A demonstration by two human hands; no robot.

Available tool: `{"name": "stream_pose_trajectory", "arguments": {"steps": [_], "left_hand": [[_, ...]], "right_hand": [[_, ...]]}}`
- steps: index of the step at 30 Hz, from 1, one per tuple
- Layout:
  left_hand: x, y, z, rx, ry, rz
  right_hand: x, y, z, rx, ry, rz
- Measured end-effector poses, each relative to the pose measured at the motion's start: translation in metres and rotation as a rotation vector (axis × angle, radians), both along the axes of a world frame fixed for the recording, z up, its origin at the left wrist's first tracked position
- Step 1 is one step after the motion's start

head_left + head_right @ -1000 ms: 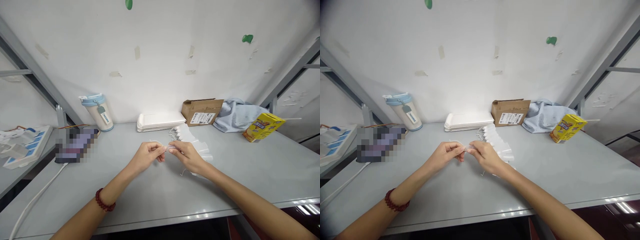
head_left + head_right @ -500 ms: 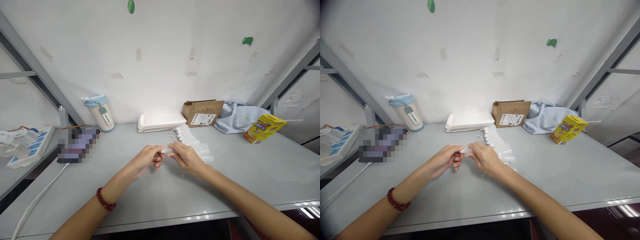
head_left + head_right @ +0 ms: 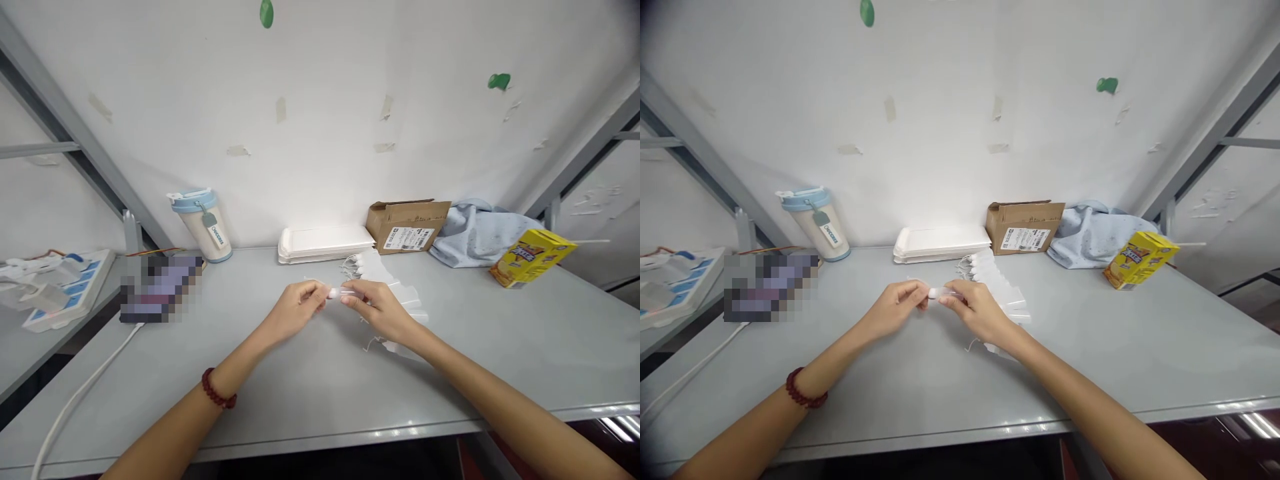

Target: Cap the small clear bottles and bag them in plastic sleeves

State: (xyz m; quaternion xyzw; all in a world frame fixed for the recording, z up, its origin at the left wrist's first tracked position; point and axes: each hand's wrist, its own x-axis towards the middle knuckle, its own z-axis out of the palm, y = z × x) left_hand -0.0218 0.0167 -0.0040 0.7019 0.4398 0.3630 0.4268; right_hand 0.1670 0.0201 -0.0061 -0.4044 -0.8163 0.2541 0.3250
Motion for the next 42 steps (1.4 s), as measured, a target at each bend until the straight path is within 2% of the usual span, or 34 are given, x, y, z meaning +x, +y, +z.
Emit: {"name": "stream_pose_trajectory", "arguments": {"steps": [4,9,13,26,34,42], "left_hand": [[-0.006,0.010,-0.003,-0.204,-0.215,0.133],[-0.010,0.011,0.000,-0.173,-0.224,0.191],[-0.011,0.010,0.000,-0.199,-0.186,0.163],[-0.011,0.008,0.004,-0.254,-0.110,0.146],[-0.011,0.008,0.001,-0.264,-0.159,0.144],[-0.010,0.009,0.000,-0.294,-0.272,0.168]], "right_hand": [[0.001,0.003,-0.001,0.051,0.023,-0.030],[0.005,0.010,-0.010,0.304,-0.050,-0.065],[0.008,0.014,-0.017,0.400,-0.100,-0.098],[0.009,0.017,-0.018,0.457,-0.084,-0.185],[0.006,0.013,-0.019,0.433,-0.110,-0.123],[0.006,0.011,-0.015,0.398,-0.019,-0.070]]}}
